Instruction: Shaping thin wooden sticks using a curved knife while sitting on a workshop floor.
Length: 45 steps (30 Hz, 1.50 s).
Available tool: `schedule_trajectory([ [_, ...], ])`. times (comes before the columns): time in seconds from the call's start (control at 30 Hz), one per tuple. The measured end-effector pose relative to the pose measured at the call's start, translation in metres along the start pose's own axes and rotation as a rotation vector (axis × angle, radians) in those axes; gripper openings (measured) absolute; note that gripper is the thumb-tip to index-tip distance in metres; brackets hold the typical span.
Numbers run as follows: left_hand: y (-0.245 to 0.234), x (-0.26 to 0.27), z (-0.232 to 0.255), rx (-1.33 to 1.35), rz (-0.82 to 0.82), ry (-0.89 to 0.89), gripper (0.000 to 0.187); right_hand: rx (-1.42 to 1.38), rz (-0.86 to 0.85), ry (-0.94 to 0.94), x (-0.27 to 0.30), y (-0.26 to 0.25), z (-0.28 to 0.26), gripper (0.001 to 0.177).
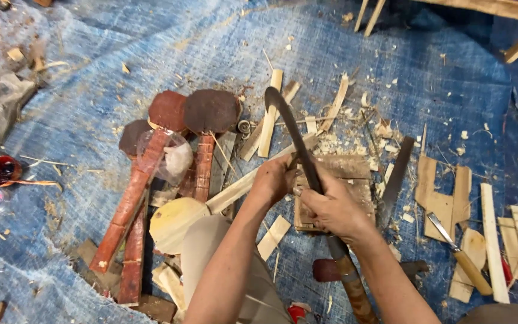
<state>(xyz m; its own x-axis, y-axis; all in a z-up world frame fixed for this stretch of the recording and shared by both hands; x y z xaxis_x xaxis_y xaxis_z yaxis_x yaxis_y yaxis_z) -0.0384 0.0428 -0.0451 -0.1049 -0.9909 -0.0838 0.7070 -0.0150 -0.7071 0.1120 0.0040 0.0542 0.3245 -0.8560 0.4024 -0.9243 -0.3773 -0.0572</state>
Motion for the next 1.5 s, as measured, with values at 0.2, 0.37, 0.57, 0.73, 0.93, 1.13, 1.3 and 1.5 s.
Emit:
schedule_trajectory([
  [0.2, -0.02, 0.008, 0.028, -0.059, -0.058, 0.019, 0.014, 0.024, -0.027, -0.014, 0.017, 0.003, -0.024, 0.049],
  [0.37, -0.014, 0.004, 0.024, 0.07, -0.147, -0.155, 0.028, 0.032, -0.06, 0.052, 0.025, 0.002, -0.026, 0.049],
  [0.57, 0.003, -0.001, 0.01, -0.155, -0.198, -0.061, 0.032, 0.031, -0.076, -0.057, 0.005, -0.007, -0.001, 0.051],
  [0.73, -0.026, 0.015, 0.055, -0.151, -0.124, -0.001, 0.028, 0.033, -0.104, -0.069, 0.048, -0.009, -0.042, 0.043],
  [0.93, 0.004, -0.004, -0.019, -0.068, -0.105, 0.046, 0.031, 0.088, -0.09, -0.078, -0.003, -0.022, -0.004, 0.04],
  [1.13, -0.055, 0.002, -0.012, -0.17, -0.04, -0.185, 0.043, 0.004, -0.017, 0.068, 0.02, -0.018, -0.015, 0.048],
  [1.3, -0.107, 0.015, 0.019, 0.267, 0.591, -0.034, 0.034, 0.05, -0.036, 0.045, 0.055, -0.023, -0.034, 0.017],
  [1.5, -0.102, -0.003, -0.079, 1.095, 0.979, -0.3, 0.026, 0.236, 0.023, 0.07, 0.021, 0.0, 0.012, 0.029],
])
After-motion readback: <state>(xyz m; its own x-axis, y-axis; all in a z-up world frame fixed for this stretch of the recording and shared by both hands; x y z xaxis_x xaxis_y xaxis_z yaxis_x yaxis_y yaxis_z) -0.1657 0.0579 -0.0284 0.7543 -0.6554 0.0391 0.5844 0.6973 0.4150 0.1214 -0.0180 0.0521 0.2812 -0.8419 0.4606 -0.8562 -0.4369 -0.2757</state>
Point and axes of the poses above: each hand's wrist, its own x-axis away from the middle knuckle, its own y-axis out of the palm, z = x × y, the point moved 5 cm from there along -x, towards the middle knuckle, and after that the axes turned 10 degrees about y, right-handed, at the moved point
